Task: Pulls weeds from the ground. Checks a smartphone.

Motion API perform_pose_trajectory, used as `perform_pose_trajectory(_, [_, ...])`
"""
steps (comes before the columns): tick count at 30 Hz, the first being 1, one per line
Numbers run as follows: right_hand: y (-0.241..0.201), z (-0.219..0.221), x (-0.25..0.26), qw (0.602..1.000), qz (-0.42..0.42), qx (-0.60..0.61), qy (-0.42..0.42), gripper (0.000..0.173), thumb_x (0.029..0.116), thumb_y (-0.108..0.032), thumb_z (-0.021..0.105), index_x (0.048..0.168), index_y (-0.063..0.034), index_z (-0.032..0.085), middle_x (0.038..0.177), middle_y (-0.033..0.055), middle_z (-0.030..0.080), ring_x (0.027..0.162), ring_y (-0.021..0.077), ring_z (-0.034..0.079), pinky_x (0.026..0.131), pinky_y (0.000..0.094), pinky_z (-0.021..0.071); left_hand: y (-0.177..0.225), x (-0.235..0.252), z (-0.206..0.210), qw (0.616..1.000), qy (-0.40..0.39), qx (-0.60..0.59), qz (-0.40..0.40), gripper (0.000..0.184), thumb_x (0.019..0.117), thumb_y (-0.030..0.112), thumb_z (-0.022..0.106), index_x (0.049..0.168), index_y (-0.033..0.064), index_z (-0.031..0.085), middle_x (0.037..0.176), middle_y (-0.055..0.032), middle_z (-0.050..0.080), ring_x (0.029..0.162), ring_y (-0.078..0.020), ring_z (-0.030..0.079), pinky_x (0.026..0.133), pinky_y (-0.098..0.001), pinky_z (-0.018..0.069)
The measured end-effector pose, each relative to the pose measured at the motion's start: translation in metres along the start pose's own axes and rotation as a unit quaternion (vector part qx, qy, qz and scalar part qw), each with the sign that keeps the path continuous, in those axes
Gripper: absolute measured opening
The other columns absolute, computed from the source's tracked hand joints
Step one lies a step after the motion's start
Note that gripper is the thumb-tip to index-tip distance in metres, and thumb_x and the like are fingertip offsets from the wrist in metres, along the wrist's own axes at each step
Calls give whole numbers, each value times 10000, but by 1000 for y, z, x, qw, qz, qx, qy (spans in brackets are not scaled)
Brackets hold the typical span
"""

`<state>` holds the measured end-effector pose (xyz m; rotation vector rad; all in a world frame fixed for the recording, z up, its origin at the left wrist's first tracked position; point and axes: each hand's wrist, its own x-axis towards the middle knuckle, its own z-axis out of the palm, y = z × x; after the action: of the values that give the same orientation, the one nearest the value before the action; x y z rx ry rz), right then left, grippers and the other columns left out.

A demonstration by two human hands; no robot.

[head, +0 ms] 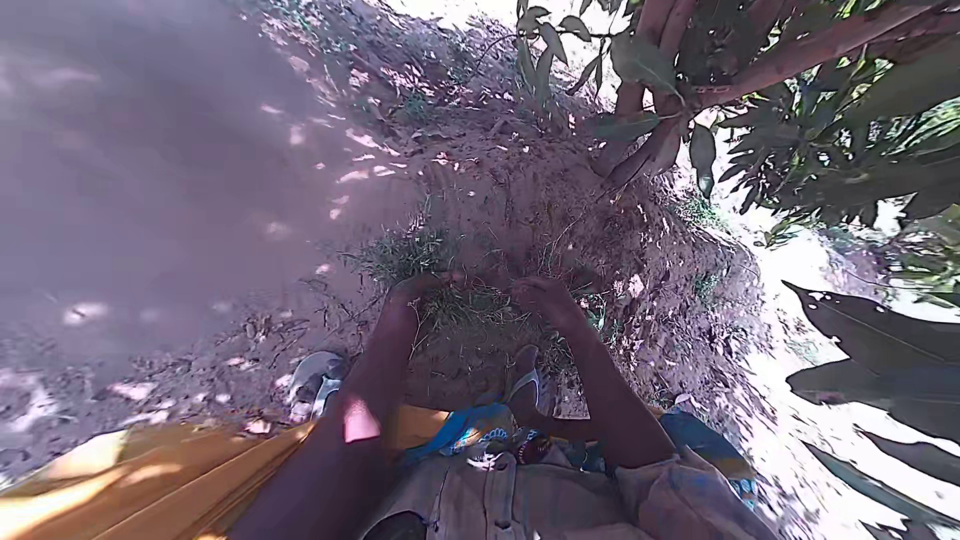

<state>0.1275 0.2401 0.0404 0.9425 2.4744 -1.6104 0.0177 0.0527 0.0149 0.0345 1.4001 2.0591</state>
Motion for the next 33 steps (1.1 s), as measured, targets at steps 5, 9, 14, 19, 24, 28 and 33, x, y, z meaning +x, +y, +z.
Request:
perform_pose_trajectory(5, [-33,11,-1,988,-125,33,-86,326,1008,-38,541,1325,11,594,1312,165,625,1092,208,624,914,384,516,39,-31,24,997,23,19,-70,269,1062,-2,329,965,80,566,785,51,583,686,24,565,651,-119,482])
perform_pose_trajectory(9, [-41,28,1,981,-131,54,-134,205,994,-33,591,1168,62,642,984,113,674,809,88,604,761,252,512,-4,4,-17,994,-100,-32,20,337,963,14,361,949,144,672,851,59,707,797,-21,666,727,-177,551])
perform_pose_trajectory(14, [-32,27,7,984,-120,-95,-90,138,1009,-64,600,1014,31,699,893,136,658,735,182,585,688,353,497,-6,11,-29,994,-74,-53,59,297,982,34,374,998,169,638,863,77,724,807,-3,682,733,-166,560])
perform_pose_trajectory(19, [15,22,26,998,-55,-29,-33,288,1070,-252,515,1171,-24,660,1067,159,681,853,218,630,731,398,512,-4,10,-38,998,-20,-39,52,241,994,30,404,1063,121,616,878,54,722,816,-19,686,737,-173,561])
perform_pose_trajectory(24, [-34,51,14,981,-135,36,-137,345,1017,-63,548,1341,55,561,1139,176,665,944,151,612,842,324,502,-4,4,-37,998,-48,1,33,221,940,3,469,993,129,643,859,59,729,810,-13,688,745,-180,566])
perform_pose_trajectory(28, [-32,76,14,985,-128,-75,-85,125,977,-9,629,1060,46,705,962,174,697,846,235,631,822,418,504,-3,3,-44,999,-9,21,44,204,960,-16,482,1054,78,637,885,36,724,822,-35,688,762,-192,562])
perform_pose_trajectory(33, [32,66,43,953,68,-273,-109,301,1052,-155,510,1207,57,656,1239,245,648,1180,356,606,1002,534,450,-8,7,-57,995,58,53,61,151,982,58,519,1065,101,637,946,64,718,879,-9,674,804,-195,556])
